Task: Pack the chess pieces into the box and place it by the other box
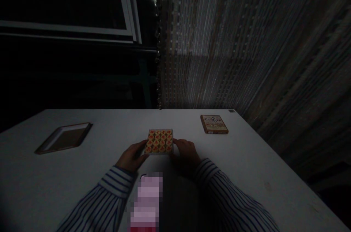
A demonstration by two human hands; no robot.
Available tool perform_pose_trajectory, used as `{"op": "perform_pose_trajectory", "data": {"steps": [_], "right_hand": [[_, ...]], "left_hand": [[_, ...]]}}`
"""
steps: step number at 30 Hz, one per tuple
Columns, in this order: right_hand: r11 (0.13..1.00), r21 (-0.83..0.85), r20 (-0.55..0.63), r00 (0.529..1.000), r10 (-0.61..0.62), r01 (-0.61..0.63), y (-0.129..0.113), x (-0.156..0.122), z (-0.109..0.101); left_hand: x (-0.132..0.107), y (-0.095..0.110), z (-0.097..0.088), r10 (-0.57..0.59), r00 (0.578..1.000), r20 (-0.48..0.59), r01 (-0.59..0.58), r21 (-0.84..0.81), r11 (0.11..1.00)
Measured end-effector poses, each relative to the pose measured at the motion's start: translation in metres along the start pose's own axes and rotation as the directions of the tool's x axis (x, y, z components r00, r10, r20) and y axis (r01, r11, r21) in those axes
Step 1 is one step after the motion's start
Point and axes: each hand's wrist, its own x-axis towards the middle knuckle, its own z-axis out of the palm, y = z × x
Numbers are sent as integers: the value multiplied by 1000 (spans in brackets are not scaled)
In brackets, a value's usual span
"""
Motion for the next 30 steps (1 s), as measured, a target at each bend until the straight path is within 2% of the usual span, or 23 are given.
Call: {"op": "perform_pose_trajectory", "data": {"steps": [7, 13, 17, 20, 25, 30], "right_hand": [[999, 29, 39, 999, 26, -27, -1, -3, -8], [960, 251, 32, 992, 122, -126, -4, -8, -24], [906, 393, 4, 985, 171, -158, -2, -10, -31], [876, 451, -7, 981, 193, -169, -1, -9, -33], [865, 481, -12, 986, 169, -142, -6, -1, -40], [884, 456, -16, 992, 124, -103, -22, 12, -57]], "left_hand": [[-2, 12, -6, -37, 997, -62, 36, -28, 999], [-8, 22, -20, -127, 989, -75, 125, -23, 992], [-24, 19, -34, -171, 975, -139, 165, -49, 985], [-39, 13, -50, -224, 967, -122, 215, -87, 973], [-62, 5, -75, -294, 948, -125, 274, -155, 949], [-81, 0, -88, -370, 916, -156, 327, -245, 913]]}}
